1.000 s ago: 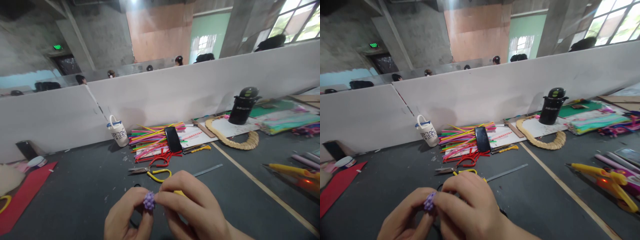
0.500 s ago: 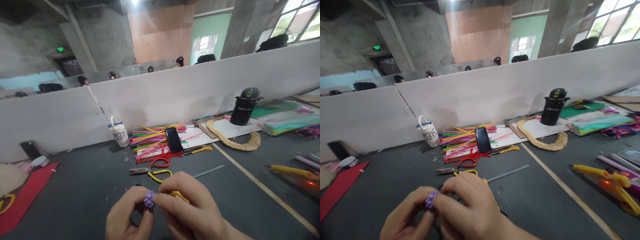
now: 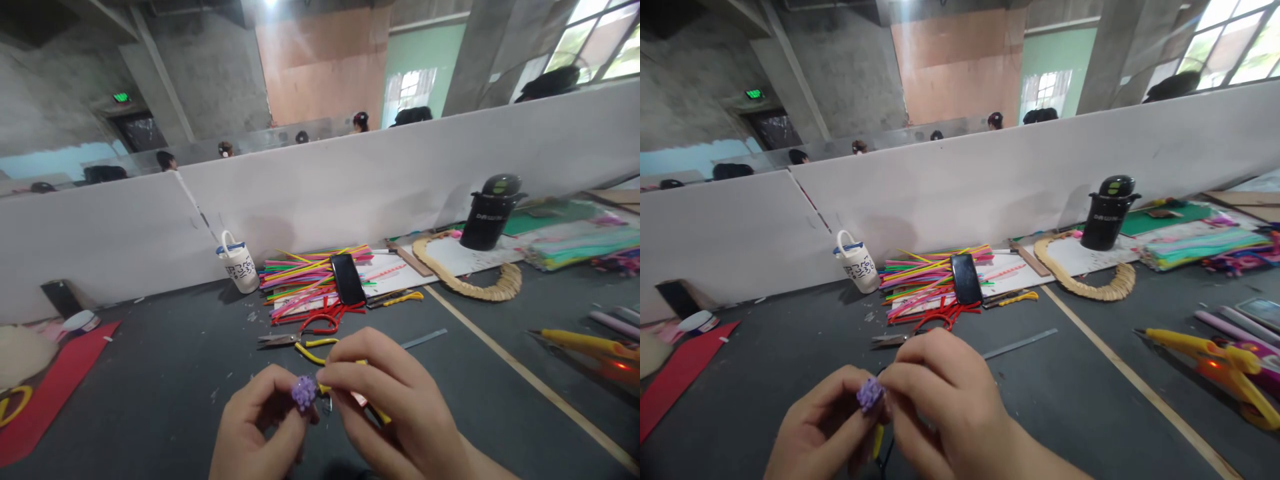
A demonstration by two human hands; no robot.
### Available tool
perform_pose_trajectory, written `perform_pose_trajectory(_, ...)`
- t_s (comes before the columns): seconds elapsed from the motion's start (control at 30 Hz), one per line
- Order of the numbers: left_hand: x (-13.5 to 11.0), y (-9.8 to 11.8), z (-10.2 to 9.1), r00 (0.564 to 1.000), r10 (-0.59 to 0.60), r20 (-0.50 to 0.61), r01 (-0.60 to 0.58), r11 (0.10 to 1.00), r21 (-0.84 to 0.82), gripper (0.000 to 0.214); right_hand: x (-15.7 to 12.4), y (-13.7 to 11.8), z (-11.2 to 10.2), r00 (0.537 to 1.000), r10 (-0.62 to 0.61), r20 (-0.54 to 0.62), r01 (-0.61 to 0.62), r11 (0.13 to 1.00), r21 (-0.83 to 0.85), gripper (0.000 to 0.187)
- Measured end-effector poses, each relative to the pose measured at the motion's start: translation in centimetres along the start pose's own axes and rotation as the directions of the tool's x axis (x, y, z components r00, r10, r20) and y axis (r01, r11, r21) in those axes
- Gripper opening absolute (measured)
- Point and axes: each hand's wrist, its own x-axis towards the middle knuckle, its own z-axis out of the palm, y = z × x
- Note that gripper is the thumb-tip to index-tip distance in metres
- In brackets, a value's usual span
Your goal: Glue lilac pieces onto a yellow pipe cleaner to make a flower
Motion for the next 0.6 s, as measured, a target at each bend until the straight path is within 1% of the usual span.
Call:
perform_pose_trajectory(0.07,0.2,0.5,0.0,0.987,-0.161,0.026,0.163,0.983,-0.079,0.023,0.2,0.2,-0.1,0.998,0.059,-0.01,-0.057,0.994,0.096,0.017)
perform_pose_trajectory(0.1,0.3,0.7,0.0,0.977,-0.208,0.039,0.211,0.973,-0.095,0.026,0.3,0.3,-0.1,0.996,0.093,0.001,-0.093,0.986,0.138,0.017)
perform_pose_trajectory(0.17,0.5,0.7,-0.1,0.965,-0.254,0.072,0.26,0.96,-0.103,0.028,0.4,0.7,-0.1,0.988,0.154,0.033,-0.157,0.967,0.203,0.016)
perform_pose_trajectory(0.27,0.7,0.5,-0.3,0.948,-0.292,0.123,0.306,0.945,-0.112,0.03,0.6,1.2,0.0,0.971,0.221,0.088,-0.237,0.938,0.253,0.015)
perform_pose_trajectory(0.33,0.9,0.4,-0.4,0.952,-0.281,0.126,0.295,0.948,-0.118,0.028,0.7,1.4,0.1,0.96,0.253,0.12,-0.277,0.918,0.284,0.016)
perform_pose_trajectory(0.37,0.9,0.4,-0.3,0.96,-0.257,0.11,0.269,0.957,-0.109,0.026,0.7,1.5,0.1,0.954,0.266,0.137,-0.296,0.906,0.303,0.016)
perform_pose_trajectory(0.5,0.9,0.6,-0.1,0.993,-0.12,0.016,0.12,0.993,0.008,0.015,0.8,1.6,0.3,0.926,0.322,0.197,-0.376,0.839,0.394,0.016)
perform_pose_trajectory(0.57,0.9,0.6,0.0,0.996,-0.085,-0.013,0.085,0.995,0.044,0.012,0.8,1.7,0.5,0.895,0.372,0.246,-0.445,0.785,0.431,0.024)
perform_pose_trajectory(0.6,0.9,0.6,0.1,0.996,-0.082,-0.029,0.084,0.995,0.05,0.011,0.7,1.8,0.6,0.871,0.401,0.285,-0.49,0.754,0.437,0.031)
